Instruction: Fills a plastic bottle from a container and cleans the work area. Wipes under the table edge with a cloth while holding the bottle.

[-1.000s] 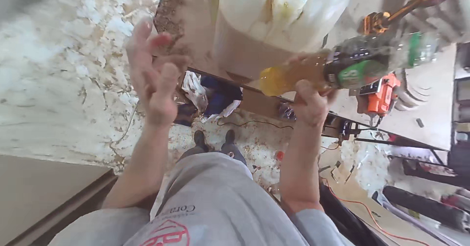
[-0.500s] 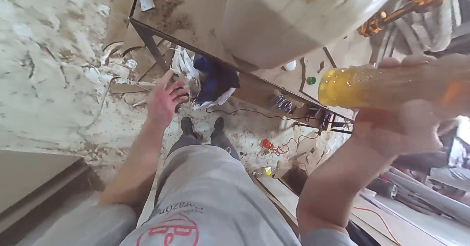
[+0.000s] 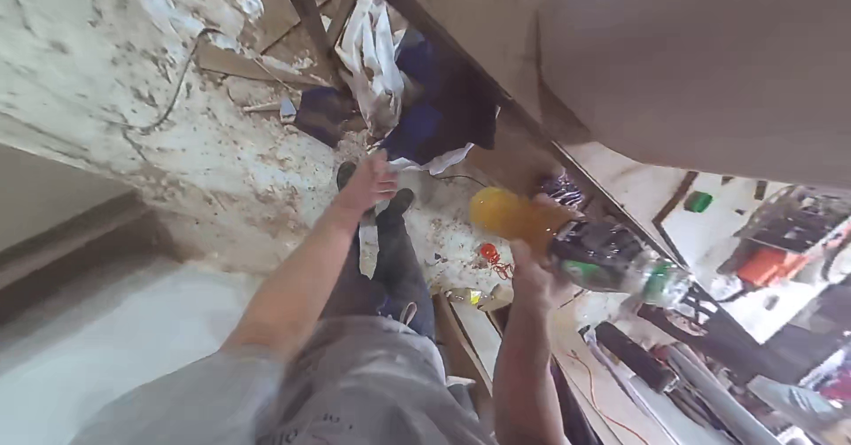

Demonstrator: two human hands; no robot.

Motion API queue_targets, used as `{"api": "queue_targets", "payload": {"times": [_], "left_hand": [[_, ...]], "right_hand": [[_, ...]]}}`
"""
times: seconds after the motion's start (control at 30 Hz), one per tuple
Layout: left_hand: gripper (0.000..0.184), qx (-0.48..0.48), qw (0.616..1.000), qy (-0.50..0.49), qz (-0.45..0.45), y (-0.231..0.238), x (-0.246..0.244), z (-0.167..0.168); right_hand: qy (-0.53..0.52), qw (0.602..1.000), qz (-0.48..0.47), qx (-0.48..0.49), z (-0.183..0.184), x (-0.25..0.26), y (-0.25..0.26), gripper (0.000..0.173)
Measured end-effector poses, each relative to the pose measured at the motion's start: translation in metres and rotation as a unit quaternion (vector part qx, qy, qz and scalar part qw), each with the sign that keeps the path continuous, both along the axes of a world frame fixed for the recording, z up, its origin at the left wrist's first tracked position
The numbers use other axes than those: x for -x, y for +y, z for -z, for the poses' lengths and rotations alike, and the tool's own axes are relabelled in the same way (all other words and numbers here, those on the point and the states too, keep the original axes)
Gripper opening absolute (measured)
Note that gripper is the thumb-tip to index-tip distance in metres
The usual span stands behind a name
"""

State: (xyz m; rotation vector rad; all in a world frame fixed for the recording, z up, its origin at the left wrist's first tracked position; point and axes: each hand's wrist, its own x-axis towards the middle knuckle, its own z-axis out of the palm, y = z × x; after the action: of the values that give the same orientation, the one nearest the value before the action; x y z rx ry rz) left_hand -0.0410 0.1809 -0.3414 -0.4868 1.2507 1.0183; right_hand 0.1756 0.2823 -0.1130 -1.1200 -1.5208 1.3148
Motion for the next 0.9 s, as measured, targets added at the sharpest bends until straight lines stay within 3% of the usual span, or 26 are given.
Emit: {"api": "queue_targets", "payload": {"times": [0.1,0.2,0.3,0.43,0.5,0.57,0.63,0.67,0.73,0.9], "left_hand": [[0.086,0.077,0.986,-0.120,-0.089,0.046,-0.025,0.054],[0.068,0.110,0.971,-0.125,-0.173,0.091,-0.026,0.078],[0.055,0.072,0.951,-0.146,-0.265,0.106,-0.029,0.076],[0.064,0.058,0.954,-0.145,-0.254,0.100,-0.044,0.066],[0.060,0.064,0.975,-0.063,-0.204,0.098,-0.046,0.062],[0.046,0.047,0.982,0.118,-0.138,0.092,-0.043,0.052],[0.024,-0.015,0.951,0.282,-0.129,0.079,-0.036,0.040],[0.021,-0.062,0.935,0.316,-0.149,0.071,-0.034,0.033],[0.021,-0.142,0.921,0.295,-0.213,0.062,-0.027,0.026],[0.028,-0.228,0.917,0.099,-0.312,0.049,-0.026,0.045]], "right_hand": [[-0.034,0.999,0.023,0.021,0.041,0.001,-0.005,0.067],[-0.061,0.997,0.035,0.021,0.065,-0.002,-0.002,0.067],[-0.060,0.996,0.056,0.025,0.079,-0.001,0.002,0.059],[-0.081,0.995,0.059,0.015,0.091,-0.005,0.011,0.062],[-0.080,0.996,0.046,0.013,0.095,-0.007,0.016,0.062],[-0.086,0.995,0.054,0.011,0.095,-0.008,0.019,0.061],[-0.090,0.994,0.066,0.008,0.099,-0.011,0.021,0.061],[-0.094,0.993,0.068,0.006,0.101,-0.013,0.021,0.062],[-0.096,0.993,0.075,0.001,0.104,-0.011,0.024,0.062],[-0.050,0.998,0.043,-0.009,0.108,0.009,0.029,0.061]]}}
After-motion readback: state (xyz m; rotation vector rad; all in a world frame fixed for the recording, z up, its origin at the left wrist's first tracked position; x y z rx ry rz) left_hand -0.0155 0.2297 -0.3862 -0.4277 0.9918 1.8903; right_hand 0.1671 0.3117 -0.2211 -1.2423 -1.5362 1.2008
